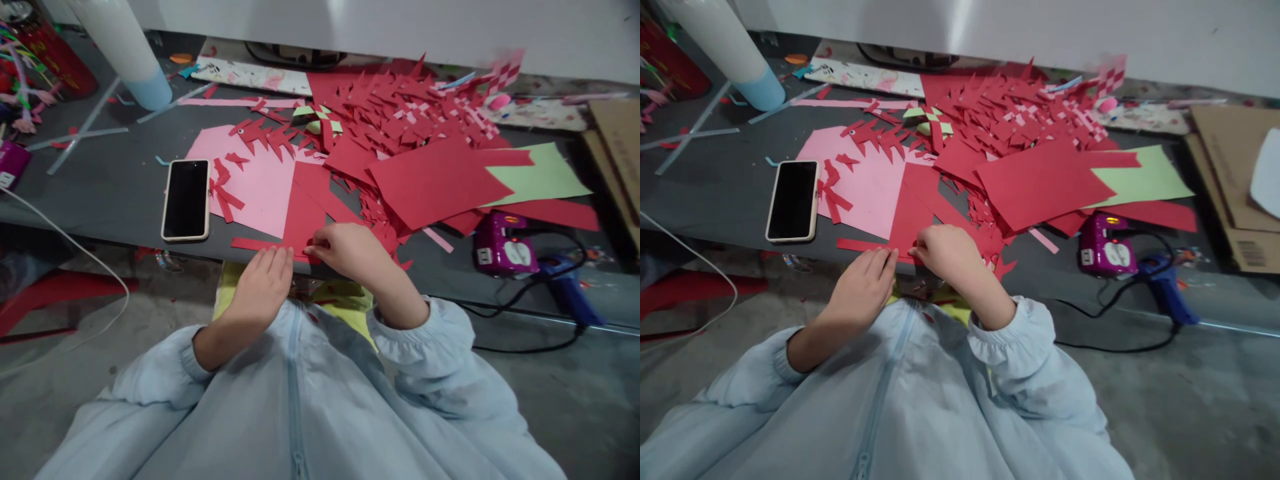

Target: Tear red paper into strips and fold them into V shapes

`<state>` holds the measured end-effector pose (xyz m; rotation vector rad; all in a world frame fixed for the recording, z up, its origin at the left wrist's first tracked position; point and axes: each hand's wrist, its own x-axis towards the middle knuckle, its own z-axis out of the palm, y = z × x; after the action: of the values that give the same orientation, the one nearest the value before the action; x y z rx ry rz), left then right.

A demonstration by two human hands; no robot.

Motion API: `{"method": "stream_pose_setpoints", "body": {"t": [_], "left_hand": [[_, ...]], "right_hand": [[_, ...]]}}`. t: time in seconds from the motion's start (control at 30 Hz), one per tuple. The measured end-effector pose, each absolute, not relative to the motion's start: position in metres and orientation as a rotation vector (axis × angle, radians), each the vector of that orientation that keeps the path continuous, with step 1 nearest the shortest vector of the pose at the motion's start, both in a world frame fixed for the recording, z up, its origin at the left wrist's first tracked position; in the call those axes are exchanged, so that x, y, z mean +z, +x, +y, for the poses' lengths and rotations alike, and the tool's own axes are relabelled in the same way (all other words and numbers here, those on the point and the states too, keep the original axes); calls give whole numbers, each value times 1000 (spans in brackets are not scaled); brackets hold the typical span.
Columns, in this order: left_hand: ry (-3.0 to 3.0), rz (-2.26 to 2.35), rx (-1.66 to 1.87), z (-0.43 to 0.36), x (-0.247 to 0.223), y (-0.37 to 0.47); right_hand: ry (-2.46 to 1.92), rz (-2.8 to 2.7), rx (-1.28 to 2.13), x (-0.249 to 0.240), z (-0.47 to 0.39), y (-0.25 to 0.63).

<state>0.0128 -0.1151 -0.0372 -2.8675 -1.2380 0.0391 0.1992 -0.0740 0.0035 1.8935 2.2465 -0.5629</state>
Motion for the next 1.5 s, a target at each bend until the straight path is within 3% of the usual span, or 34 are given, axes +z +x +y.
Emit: {"method": "stream_pose_setpoints", "body": {"t": [0.47,0.77,1.5], "left_hand": [[-2793,-1134,-117,-120,-45,13],[-2656,-1187,-242,-125,-46,23],[-2746,-1279,-132,-124,-35,25]], "right_hand": [[2190,2046,-673,6,-94,228],[2177,2129,-522,-4,-100,230],[2182,2218,-509,-8,-103,231]]}}
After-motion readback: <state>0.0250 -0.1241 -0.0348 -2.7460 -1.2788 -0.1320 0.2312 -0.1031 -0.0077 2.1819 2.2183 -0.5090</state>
